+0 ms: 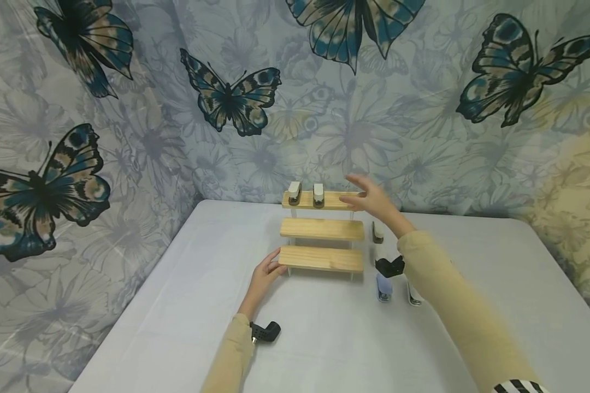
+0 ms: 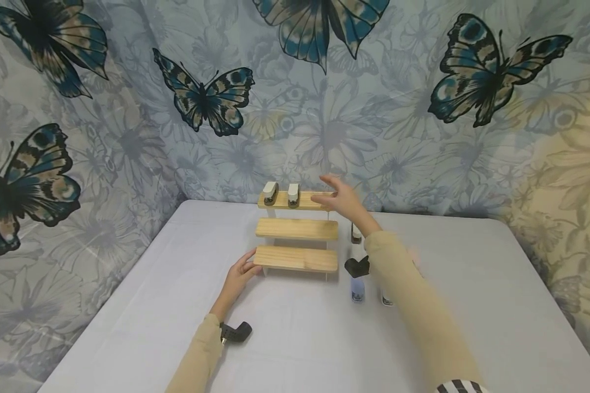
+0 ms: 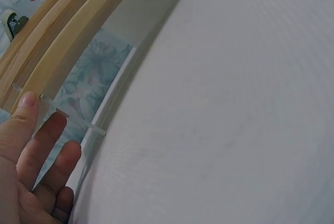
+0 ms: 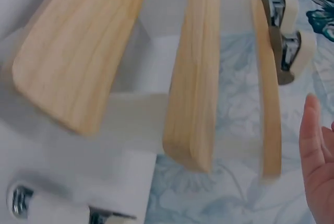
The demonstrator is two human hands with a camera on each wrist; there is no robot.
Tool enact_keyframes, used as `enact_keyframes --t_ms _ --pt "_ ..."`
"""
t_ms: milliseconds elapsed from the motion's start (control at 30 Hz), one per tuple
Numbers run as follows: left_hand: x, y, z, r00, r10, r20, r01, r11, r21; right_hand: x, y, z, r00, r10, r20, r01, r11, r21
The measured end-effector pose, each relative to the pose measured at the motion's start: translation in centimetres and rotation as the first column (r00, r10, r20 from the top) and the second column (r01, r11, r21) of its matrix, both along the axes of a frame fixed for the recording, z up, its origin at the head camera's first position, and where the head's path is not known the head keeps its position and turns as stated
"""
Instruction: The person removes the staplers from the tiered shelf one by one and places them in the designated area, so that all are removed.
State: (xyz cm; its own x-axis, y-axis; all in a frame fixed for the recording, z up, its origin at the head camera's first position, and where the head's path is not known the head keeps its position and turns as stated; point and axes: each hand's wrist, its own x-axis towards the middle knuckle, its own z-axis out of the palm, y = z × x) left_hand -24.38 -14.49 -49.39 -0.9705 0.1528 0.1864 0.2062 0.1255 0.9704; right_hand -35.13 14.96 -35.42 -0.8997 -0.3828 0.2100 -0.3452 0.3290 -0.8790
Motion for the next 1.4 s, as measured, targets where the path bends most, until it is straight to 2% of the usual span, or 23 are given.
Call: enact_keyframes --t_ms 67,167,333,467,533,767,900,1000,1200,1300,1400 --pt "0.0 -0.2 0.1 1.000 0.009 -0.012 -0.009 1.000 -0.006 -0.1 -1.3 0.0 0.999 -0.003 0.037 0.003 1.000 -0.006" --pt "-0.2 -0.4 0.1 0.999 0.013 -0.037 -0.014 1.000 -0.007 -0.3 -3.1 0.0 0.999 -0.017 0.040 0.017 1.000 0.000" --pt "-0.5 -0.3 -0.7 0.999 -0.001 -0.033 0.001 1.000 0.014 -0.9 -4.7 -0.1 0.995 -0.058 0.078 0.058 0.998 -0.004" --pt "-0.3 -0.1 -0.5 1.000 0.000 -0.004 0.000 1.000 -0.009 -1.4 -4.7 -0.4 0.991 0.000 0.131 -0.005 0.999 0.033" --pt "-0.2 0.0 -0.1 1.000 0.004 -0.004 -0.004 1.000 -0.025 -1.5 -4.7 -0.6 0.988 0.030 0.153 -0.037 0.998 0.044" --pt "-0.5 0.2 0.1 1.000 0.002 -0.005 -0.002 0.999 -0.039 -1.7 -4.9 -1.1 0.989 0.014 0.149 -0.025 0.997 0.071" --pt "-0.3 0.2 -0.1 1.000 0.018 -0.006 -0.018 1.000 -0.021 -2.1 -5.7 -0.8 0.983 0.051 0.178 -0.059 0.998 0.039" --pt "-0.4 0.1 -0.1 1.000 0.012 -0.015 -0.012 1.000 -0.011 -1.8 -6.2 0.1 0.978 0.062 0.202 -0.065 0.998 0.011" --pt "-0.3 0.1 -0.2 1.000 0.008 -0.013 -0.009 1.000 -0.018 0.0 -6.6 1.9 0.974 0.034 0.226 -0.040 0.999 0.024" --pt "-0.2 0.1 -0.1 1.000 0.017 -0.016 -0.017 1.000 -0.025 0.3 -6.4 1.8 0.974 0.048 0.220 -0.052 0.999 0.011" --pt "-0.1 0.1 -0.1 1.000 0.001 -0.015 -0.001 1.000 -0.027 -0.4 -6.1 1.0 0.971 0.063 0.230 -0.061 0.998 -0.015"
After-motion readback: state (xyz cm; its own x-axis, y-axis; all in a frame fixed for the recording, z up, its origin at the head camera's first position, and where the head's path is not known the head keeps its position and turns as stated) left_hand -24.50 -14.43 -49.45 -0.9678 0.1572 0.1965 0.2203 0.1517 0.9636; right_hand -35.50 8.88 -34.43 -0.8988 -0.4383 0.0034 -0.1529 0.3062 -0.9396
